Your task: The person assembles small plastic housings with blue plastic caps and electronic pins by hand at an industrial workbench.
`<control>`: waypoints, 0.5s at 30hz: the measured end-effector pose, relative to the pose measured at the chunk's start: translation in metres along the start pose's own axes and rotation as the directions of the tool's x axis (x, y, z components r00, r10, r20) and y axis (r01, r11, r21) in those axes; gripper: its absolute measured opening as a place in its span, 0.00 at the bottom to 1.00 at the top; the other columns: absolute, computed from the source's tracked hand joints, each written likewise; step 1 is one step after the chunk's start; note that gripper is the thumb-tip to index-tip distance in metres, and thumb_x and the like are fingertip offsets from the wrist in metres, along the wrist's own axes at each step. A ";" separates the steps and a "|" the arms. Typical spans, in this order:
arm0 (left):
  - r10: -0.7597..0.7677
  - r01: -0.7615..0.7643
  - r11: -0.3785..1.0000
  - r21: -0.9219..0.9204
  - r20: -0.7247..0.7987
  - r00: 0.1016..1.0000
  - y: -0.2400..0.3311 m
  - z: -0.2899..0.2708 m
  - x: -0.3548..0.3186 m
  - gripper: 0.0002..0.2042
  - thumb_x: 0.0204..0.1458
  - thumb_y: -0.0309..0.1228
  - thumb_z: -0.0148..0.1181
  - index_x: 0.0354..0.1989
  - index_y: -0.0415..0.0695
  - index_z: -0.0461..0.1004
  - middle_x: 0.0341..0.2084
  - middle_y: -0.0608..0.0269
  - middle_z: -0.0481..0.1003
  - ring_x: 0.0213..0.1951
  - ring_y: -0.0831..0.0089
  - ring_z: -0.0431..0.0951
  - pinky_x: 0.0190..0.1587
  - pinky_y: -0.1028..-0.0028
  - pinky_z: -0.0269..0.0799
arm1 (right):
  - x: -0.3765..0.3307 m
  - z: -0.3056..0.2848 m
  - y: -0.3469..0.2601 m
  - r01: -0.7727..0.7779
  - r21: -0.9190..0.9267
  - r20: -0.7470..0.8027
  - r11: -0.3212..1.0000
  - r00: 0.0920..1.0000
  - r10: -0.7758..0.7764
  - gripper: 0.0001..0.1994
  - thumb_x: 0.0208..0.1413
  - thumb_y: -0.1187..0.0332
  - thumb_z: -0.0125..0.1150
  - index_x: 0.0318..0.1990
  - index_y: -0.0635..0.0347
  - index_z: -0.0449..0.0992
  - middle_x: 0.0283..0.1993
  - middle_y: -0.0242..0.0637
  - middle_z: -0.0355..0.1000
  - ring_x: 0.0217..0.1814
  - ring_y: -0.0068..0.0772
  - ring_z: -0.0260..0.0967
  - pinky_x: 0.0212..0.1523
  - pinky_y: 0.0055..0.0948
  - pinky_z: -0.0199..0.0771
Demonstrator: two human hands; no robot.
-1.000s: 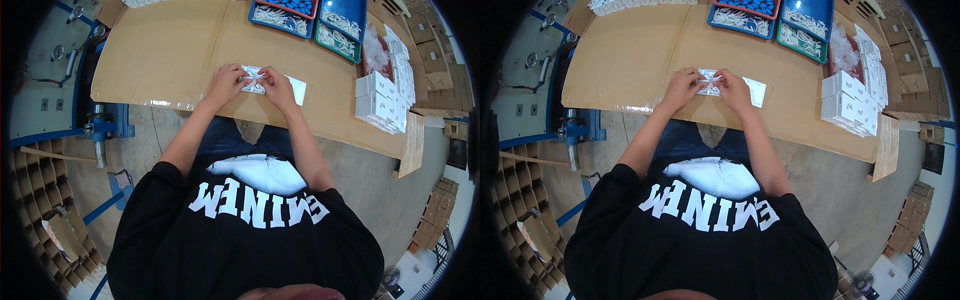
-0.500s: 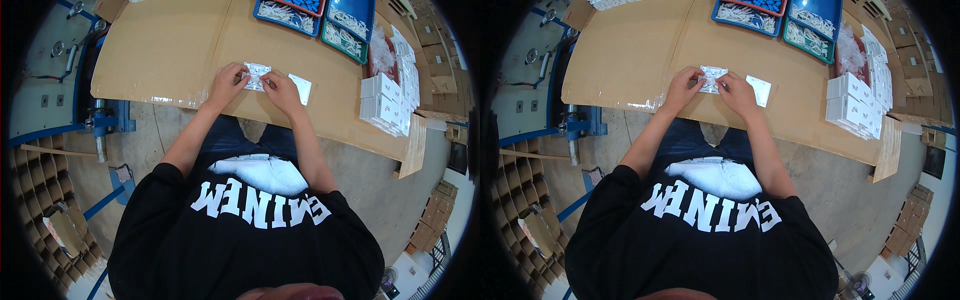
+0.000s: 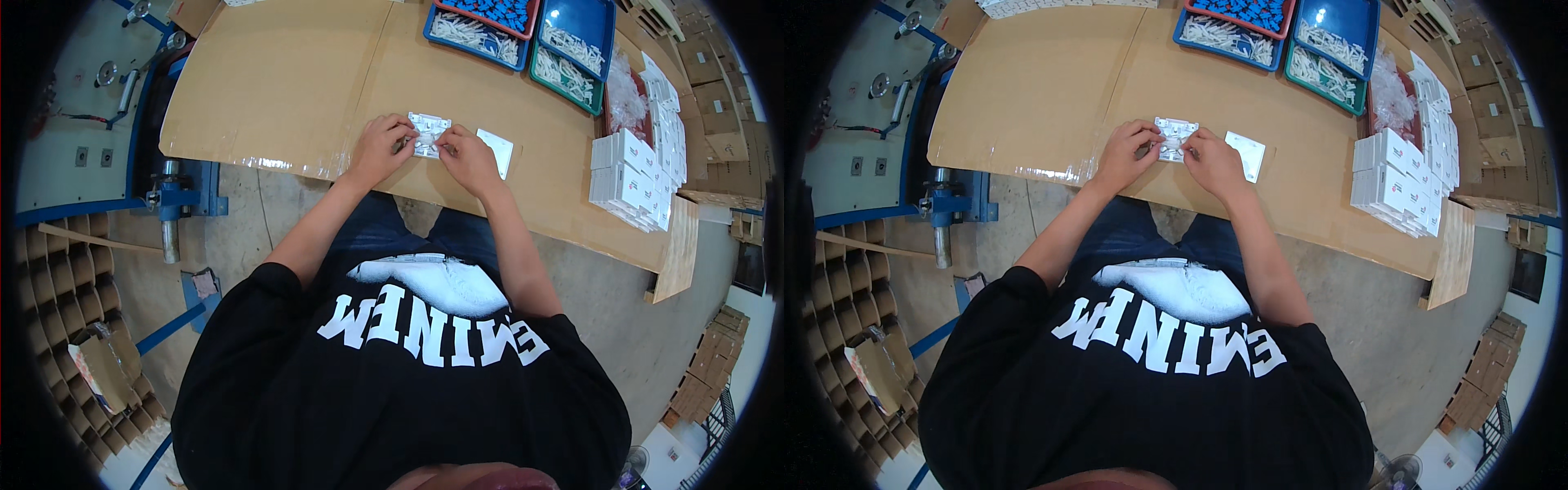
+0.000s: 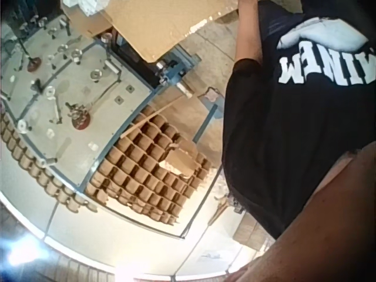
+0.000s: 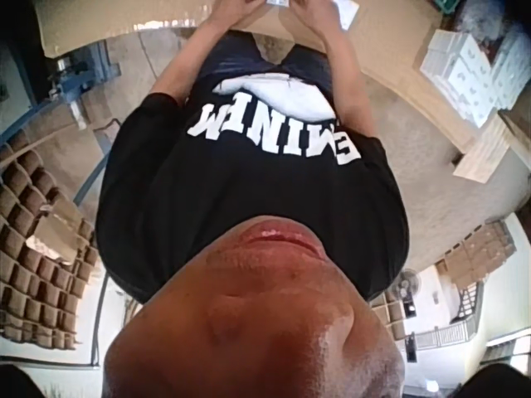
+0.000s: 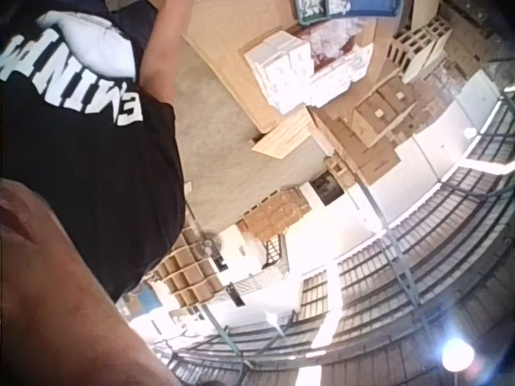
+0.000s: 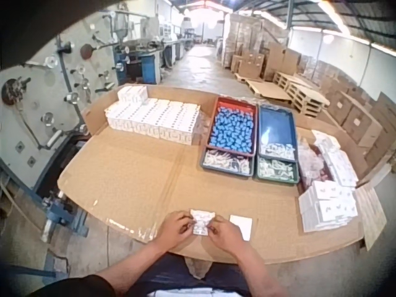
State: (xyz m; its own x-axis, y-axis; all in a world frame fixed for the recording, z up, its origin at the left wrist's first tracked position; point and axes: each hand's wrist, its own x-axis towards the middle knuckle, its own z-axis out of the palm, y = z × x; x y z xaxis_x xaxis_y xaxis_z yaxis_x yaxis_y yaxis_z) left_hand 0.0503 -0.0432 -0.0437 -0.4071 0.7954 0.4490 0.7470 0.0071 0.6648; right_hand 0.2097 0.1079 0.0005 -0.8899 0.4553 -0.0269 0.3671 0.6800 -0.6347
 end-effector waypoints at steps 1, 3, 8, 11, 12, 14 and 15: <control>-0.005 0.005 1.000 -0.002 0.003 1.000 0.000 -0.001 -0.001 0.07 0.50 0.28 0.66 0.36 0.44 0.80 0.40 0.62 0.78 0.44 0.60 0.76 0.48 0.62 0.70 | -0.001 -0.001 -0.001 -0.004 0.001 0.005 1.000 1.000 0.004 0.07 0.56 0.67 0.63 0.39 0.57 0.83 0.45 0.36 0.76 0.42 0.44 0.78 0.42 0.40 0.78; 0.042 -0.041 0.995 0.087 -0.014 0.999 0.001 -0.003 -0.001 0.08 0.49 0.27 0.67 0.37 0.44 0.79 0.41 0.62 0.78 0.44 0.60 0.77 0.48 0.64 0.71 | -0.001 -0.003 -0.003 0.037 -0.066 0.024 0.997 0.999 -0.036 0.08 0.57 0.68 0.62 0.41 0.57 0.83 0.45 0.34 0.76 0.41 0.38 0.78 0.44 0.35 0.77; 0.015 -0.015 0.998 0.059 0.010 1.000 -0.001 -0.002 -0.004 0.08 0.49 0.28 0.67 0.37 0.43 0.77 0.43 0.63 0.79 0.44 0.60 0.77 0.48 0.63 0.71 | 0.000 0.000 0.000 0.027 -0.106 0.047 0.994 0.999 -0.022 0.08 0.57 0.66 0.62 0.41 0.55 0.83 0.44 0.33 0.77 0.40 0.39 0.78 0.42 0.36 0.77; 0.031 -0.033 0.998 0.055 0.052 0.998 0.007 -0.011 -0.002 0.10 0.49 0.30 0.69 0.37 0.43 0.77 0.45 0.62 0.79 0.45 0.59 0.77 0.49 0.63 0.71 | 0.001 -0.004 0.000 0.028 -0.125 0.064 0.992 0.998 -0.020 0.08 0.56 0.65 0.63 0.40 0.53 0.83 0.43 0.32 0.78 0.39 0.39 0.78 0.40 0.36 0.77; 0.042 -0.046 0.997 0.057 0.081 0.996 0.011 -0.014 -0.002 0.11 0.49 0.31 0.70 0.38 0.43 0.77 0.47 0.62 0.78 0.47 0.59 0.76 0.50 0.63 0.72 | 0.000 -0.007 0.000 0.036 -0.137 0.075 0.990 0.997 -0.026 0.07 0.56 0.65 0.64 0.40 0.52 0.83 0.43 0.32 0.78 0.38 0.39 0.77 0.39 0.36 0.77; 0.076 -0.082 0.995 0.054 0.106 0.991 0.008 -0.018 -0.006 0.12 0.48 0.33 0.71 0.39 0.43 0.78 0.48 0.61 0.78 0.48 0.58 0.76 0.52 0.63 0.72 | -0.001 -0.009 -0.002 0.036 -0.131 0.088 0.991 0.996 -0.024 0.07 0.55 0.65 0.64 0.40 0.52 0.83 0.43 0.31 0.78 0.37 0.39 0.77 0.39 0.36 0.76; 0.109 -0.117 0.992 0.055 0.132 0.985 0.006 -0.021 -0.007 0.13 0.48 0.34 0.72 0.40 0.44 0.79 0.50 0.61 0.77 0.50 0.57 0.75 0.53 0.62 0.72 | 0.000 -0.010 -0.003 0.039 -0.120 0.102 0.992 0.994 -0.027 0.07 0.55 0.65 0.65 0.40 0.52 0.82 0.43 0.31 0.79 0.37 0.39 0.77 0.38 0.36 0.76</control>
State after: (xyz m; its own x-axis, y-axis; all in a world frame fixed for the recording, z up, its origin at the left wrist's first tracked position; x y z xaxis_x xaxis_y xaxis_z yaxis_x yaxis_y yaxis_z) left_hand 0.0467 -0.0619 -0.0304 -0.2505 0.8642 0.4364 0.8171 -0.0530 0.5740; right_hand 0.2113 0.1113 0.0098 -0.9224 0.3760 -0.0884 0.3619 0.7615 -0.5376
